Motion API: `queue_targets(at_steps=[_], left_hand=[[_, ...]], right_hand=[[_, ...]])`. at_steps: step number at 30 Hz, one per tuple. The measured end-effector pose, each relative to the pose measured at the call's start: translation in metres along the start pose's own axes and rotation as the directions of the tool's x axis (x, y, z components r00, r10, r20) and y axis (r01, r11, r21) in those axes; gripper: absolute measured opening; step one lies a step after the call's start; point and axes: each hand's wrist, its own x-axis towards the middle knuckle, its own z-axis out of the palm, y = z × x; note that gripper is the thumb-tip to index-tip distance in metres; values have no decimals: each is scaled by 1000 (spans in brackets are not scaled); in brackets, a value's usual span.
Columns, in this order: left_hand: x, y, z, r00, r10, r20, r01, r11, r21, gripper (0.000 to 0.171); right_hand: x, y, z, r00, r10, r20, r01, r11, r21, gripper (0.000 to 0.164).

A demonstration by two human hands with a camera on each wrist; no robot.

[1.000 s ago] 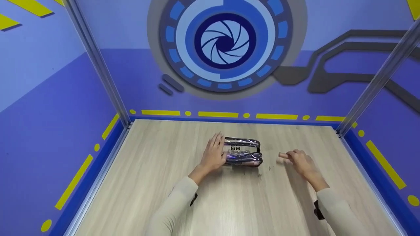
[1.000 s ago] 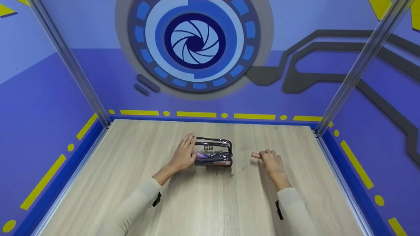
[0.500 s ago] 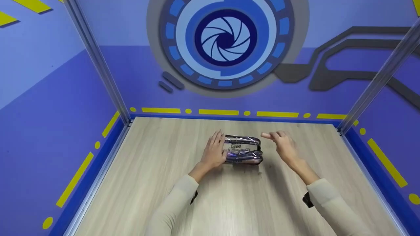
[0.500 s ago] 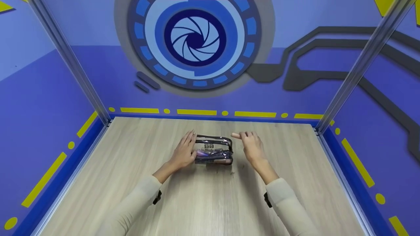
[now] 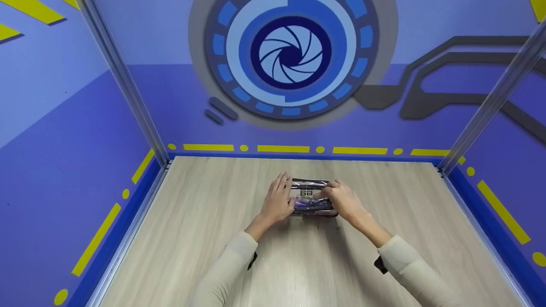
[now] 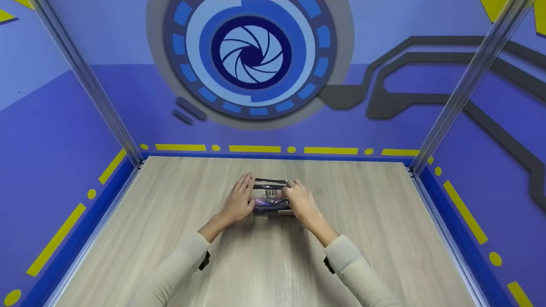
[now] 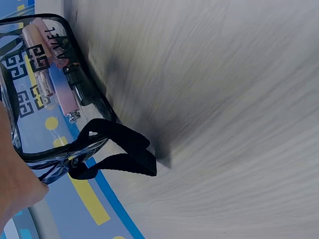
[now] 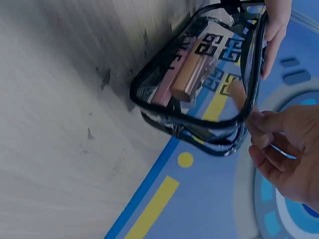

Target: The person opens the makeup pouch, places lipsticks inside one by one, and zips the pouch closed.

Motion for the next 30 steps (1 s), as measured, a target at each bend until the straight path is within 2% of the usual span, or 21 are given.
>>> queue_targets(at_steps=[3,6,11,16,23,26,30], left_hand=[[0,2,-1,1000,14,-12,-14,1000,3,71],[1,3,-3,1000,15,-5,-15,1000,12,71],[2,4,-5,1000,6,27,-7,1000,27,72],[3,4,-5,1000,-11,27,10,999,44,72],[2,3,-2,1000,-10,27,9,999,40,72],[0,3,-3,998,-23,51,21,999,43,73],[0,1,-5,997,-38,71,34,998,47,73]], right_hand=[[3,-5,6,1000,17,15,-16,999,-36,12],[6,-7,11,1000,25,18,-25,999,-27,8],[10,-11,15,999,36,11,-37,993,111,8],[12,-12,21,1000,25,7,-26,965,261,16],[5,-9,32,997,73,30,-78,975,208,14],[3,-7,31,995,103,-13,-98,975,201,14],[2,1,27,980,154,-127,-125,970,208,13]])
